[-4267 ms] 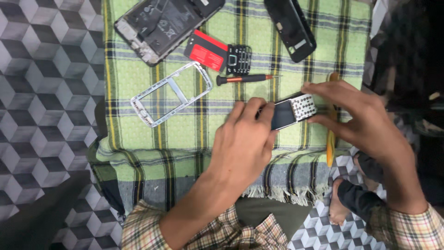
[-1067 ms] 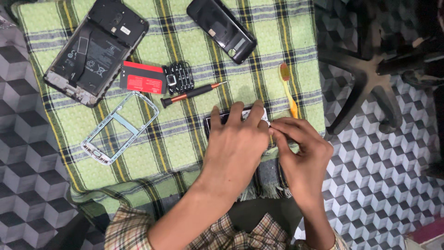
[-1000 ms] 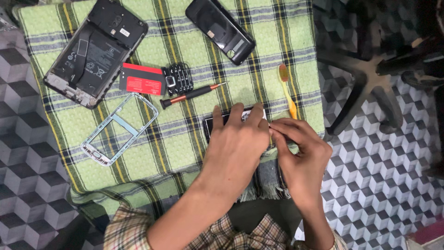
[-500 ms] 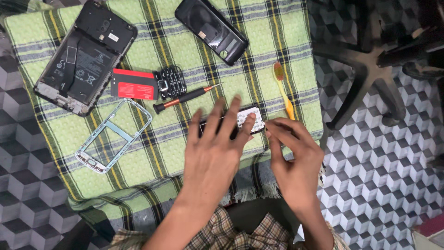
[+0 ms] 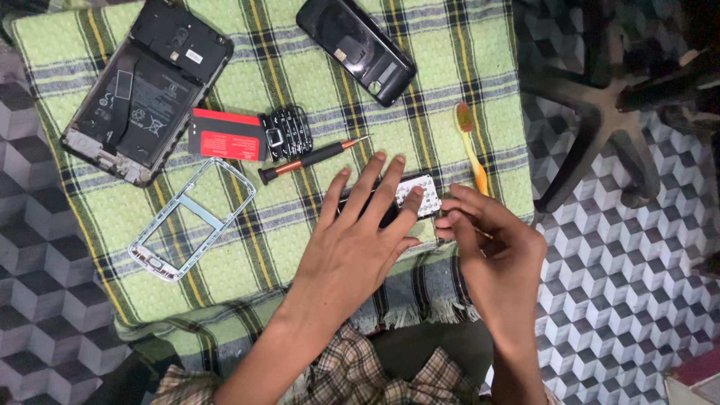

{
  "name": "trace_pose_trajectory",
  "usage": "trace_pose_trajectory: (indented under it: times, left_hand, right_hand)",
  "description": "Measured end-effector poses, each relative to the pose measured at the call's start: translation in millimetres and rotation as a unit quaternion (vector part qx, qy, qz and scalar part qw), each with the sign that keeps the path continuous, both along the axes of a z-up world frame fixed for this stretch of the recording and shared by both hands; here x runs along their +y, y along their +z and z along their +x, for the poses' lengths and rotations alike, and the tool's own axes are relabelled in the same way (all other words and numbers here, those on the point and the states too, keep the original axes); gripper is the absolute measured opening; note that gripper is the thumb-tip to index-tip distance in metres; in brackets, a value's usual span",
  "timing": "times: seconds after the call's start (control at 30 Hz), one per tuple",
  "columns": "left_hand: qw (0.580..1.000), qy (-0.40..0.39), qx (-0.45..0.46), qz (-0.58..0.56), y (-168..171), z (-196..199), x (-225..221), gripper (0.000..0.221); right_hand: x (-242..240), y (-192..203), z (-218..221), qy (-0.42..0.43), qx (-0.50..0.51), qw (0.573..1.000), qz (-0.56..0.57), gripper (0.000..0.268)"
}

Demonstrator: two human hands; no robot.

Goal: The person assembles a feature phone by connecting the keypad ribbon cable to the motherboard, placing the keypad onto the front housing, and snapping the front and back covers together. The person then removes the keypad and front cover again to inspect the internal components.

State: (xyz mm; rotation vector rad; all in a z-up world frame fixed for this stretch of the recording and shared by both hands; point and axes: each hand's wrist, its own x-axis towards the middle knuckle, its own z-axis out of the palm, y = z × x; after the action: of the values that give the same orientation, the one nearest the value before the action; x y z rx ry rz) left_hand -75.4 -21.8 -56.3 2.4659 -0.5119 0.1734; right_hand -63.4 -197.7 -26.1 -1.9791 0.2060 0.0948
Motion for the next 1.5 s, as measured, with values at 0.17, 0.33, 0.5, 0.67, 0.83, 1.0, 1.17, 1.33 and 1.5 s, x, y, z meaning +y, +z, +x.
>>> trace_pose_trajectory:
  times: [0.17,0.33,0.5,0.67,0.83,1.0,1.17,1.33,1.5]
  left_hand:
    - [0.999,-0.041,-0.011,0.027,3.1,-1.1,12.6,0.053]
    - [0.987,-0.097,0.000,-0.131,13.7,-9.5,21.6,0.067]
    - [0.966,-0.166,0.060,-0.187,28.7,-24.6,32.8,0.094]
    - [0.955,-0.161,0.068,-0.241,22.4,-24.1,30.5,0.084]
    - [0.945,-0.171,0.081,-0.268,21.9,-25.5,33.2,0.085]
    - [0.961,-0.167,0.010,-0.220,22.1,-21.9,33.6,0.083]
    - [0.991,-0.113,-0.012,-0.067,35.6,-22.0,37.6,0.067]
    - [0.993,-0.120,-0.012,0.017,49.7,-20.4,44.6,0.060]
    - [0.997,-0.040,-0.011,-0.063,50.8,-15.5,42.6,0.077]
  right_hand:
    - [-17.5,-8.0,-3.7,-0.027,0.036,0.984,0.174,0.030]
    - [-26.1,-0.1,-22.2,-0.036,0.022,0.946,0.321,0.032]
    - [-30.2,23.0,-57.7,-0.024,-0.028,0.966,0.257,0.020]
    - [-31.3,28.0,-66.3,-0.024,-0.037,0.982,0.182,0.024]
    - [-35.6,31.9,-68.5,-0.010,-0.054,0.986,0.159,0.025]
    - [-30.4,35.8,-66.8,0.019,-0.047,0.969,0.240,0.032]
    - [-20.9,33.5,-49.6,-0.076,0.085,0.965,0.237,0.043]
    - [-20.5,18.1,-35.0,-0.070,0.124,0.957,0.255,0.038]
    - [-18.1,3.4,-30.4,-0.080,0.058,0.953,0.288,0.035]
